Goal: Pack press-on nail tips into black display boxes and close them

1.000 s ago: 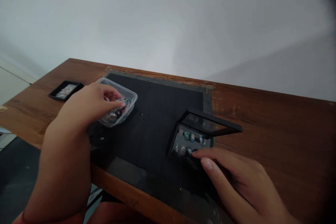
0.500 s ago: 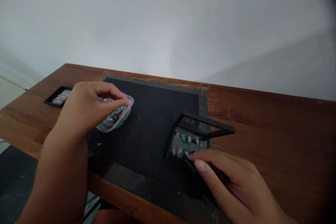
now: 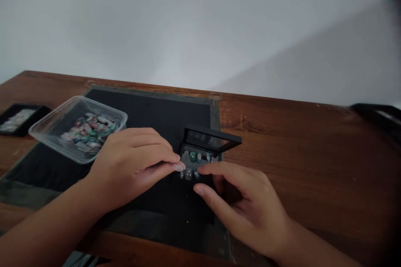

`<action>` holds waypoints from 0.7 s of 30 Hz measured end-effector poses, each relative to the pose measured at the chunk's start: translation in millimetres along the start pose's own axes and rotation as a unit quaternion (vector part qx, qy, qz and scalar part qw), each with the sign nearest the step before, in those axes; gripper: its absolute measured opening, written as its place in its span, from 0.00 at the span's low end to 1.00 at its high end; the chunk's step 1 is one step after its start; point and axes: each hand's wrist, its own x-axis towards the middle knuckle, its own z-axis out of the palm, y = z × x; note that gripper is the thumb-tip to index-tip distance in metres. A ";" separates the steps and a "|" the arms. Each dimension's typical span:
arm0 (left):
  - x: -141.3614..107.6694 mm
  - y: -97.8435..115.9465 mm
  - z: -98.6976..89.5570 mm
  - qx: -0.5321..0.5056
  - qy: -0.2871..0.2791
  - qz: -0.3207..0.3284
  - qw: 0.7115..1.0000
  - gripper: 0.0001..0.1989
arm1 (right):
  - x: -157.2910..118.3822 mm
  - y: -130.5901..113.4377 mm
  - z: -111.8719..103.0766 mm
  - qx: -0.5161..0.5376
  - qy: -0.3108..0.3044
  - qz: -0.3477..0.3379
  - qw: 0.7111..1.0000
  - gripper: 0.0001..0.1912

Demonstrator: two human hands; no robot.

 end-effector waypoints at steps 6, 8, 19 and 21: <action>-4.0 6.6 17.1 -0.014 -0.023 0.044 0.999 0.05 | -0.1 0.3 1.9 0.025 0.047 -0.052 0.997 0.08; -4.5 8.8 19.5 -0.012 -0.028 0.053 0.998 0.07 | 0.3 0.9 2.3 0.036 0.037 -0.066 0.996 0.06; -4.8 12.9 22.1 0.009 -0.004 0.058 0.998 0.09 | -2.4 2.2 1.0 0.029 0.020 -0.103 0.994 0.02; -4.8 13.1 22.1 0.006 -0.004 0.058 0.998 0.09 | -3.3 2.0 -1.0 0.010 0.015 -0.117 0.993 0.02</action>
